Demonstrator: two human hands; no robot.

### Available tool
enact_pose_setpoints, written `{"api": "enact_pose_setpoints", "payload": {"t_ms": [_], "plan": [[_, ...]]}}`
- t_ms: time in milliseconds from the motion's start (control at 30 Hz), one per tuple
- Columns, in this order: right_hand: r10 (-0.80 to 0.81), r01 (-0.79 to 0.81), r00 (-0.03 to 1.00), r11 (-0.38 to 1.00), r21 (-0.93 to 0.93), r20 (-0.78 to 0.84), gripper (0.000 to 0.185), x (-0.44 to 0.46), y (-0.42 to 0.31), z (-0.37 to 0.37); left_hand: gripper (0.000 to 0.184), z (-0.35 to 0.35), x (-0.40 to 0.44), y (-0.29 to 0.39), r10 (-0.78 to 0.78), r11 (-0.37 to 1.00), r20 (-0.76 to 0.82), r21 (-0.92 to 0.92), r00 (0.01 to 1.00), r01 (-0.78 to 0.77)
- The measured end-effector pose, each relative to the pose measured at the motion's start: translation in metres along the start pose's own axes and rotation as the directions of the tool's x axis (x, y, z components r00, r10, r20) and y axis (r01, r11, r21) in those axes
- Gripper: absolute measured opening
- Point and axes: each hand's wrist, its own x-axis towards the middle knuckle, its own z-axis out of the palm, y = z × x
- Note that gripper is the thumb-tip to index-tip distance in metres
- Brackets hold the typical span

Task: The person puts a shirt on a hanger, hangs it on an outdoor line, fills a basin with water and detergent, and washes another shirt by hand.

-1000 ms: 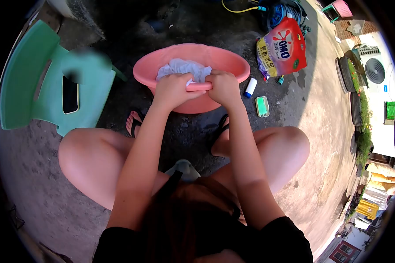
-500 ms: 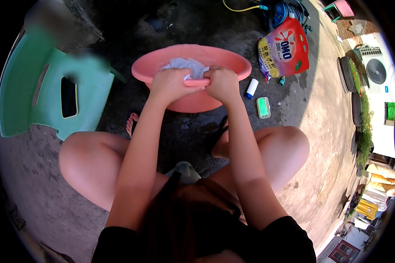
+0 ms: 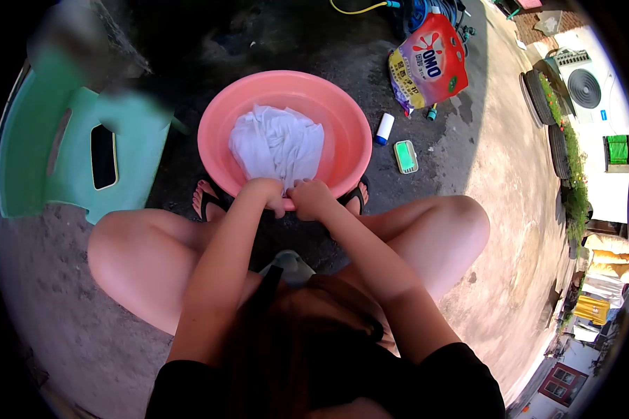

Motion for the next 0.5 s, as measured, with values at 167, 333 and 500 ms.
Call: {"api": "enact_pose_setpoints", "payload": {"t_ms": [167,333,500], "plan": [[0.009,-0.011,0.999,0.999,-0.048,-0.052,0.034,0.007,-0.007,0.048,0.064,0.050,0.023,-0.019,0.023,0.997,-0.248,0.074,0.968,-0.004],[0.060,-0.059,0.998,0.997,-0.048,0.009,0.038,0.011,-0.002,0.068,0.076,0.090,0.031,-0.019,-0.003,0.997,-0.473,0.065,0.881,0.038],[0.023,-0.097,0.954,0.967,0.236,0.298,0.049,0.020,0.013,0.007,0.055,0.069,0.037,-0.044,0.015,0.982,-0.287,-0.174,0.958,-0.067]]}}
